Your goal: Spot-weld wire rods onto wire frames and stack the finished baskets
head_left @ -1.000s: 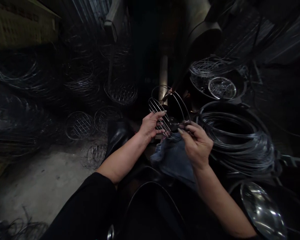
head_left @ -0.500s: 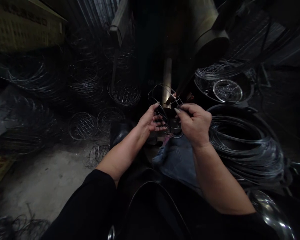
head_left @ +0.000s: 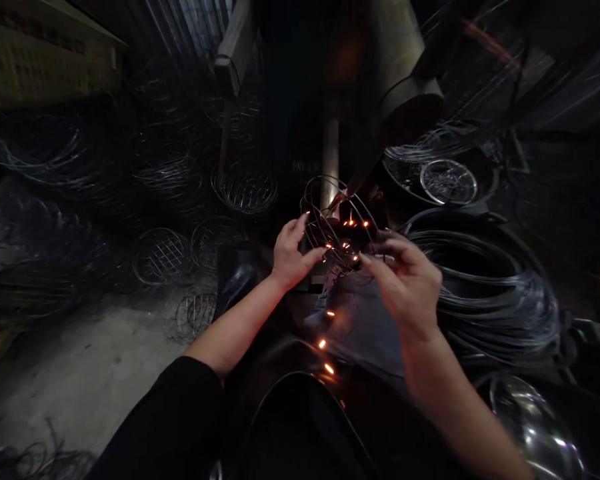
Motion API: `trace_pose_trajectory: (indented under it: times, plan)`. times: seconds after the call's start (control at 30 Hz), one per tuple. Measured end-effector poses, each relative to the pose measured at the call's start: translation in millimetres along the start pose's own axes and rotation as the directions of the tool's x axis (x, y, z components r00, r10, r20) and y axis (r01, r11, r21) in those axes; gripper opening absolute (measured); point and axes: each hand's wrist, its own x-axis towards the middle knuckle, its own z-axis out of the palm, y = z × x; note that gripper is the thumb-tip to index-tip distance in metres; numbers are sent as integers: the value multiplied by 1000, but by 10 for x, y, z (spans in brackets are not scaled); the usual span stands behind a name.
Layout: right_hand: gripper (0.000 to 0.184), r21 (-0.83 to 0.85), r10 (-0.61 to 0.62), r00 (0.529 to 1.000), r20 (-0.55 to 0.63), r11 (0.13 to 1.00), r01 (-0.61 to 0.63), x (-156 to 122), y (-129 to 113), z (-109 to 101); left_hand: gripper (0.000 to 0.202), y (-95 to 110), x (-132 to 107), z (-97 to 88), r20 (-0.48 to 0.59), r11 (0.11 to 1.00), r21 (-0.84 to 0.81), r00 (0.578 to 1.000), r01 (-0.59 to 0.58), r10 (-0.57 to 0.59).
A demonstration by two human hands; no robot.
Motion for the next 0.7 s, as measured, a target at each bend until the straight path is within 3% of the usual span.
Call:
trace_pose_trajectory:
  times: [0.07, 0.13, 0.3, 0.47, 0.57, 0.7]
  plan:
    - [21, 19, 41, 998, -54, 999, -40, -215, 135, -77, 76, -64, -33, -8, 87, 948, 170, 962, -270, 259]
    - [15, 4, 20, 997, -80, 1000, -20, -342, 219, -106, 77, -122, -21, 28, 160, 903, 230, 929, -364, 334]
    - [4, -6, -61, 996, -65, 998, 61, -225, 72, -26, 88, -156, 13, 121, 68, 927, 162, 941, -338, 331]
    - [4, 5, -116, 993, -36, 993, 116, 76, -192, 138, 77, -40, -9, 91, -24, 972, 66, 973, -227, 229]
    - [6, -20, -143, 989, -29, 990, 142, 202, -222, 215, 75, -4, 20, 70, -61, 985, 4, 983, -171, 171]
    - [7, -38, -101, 994, -33, 994, 99, 311, -187, 258, 74, -16, 84, 54, -72, 983, -36, 981, -181, 178]
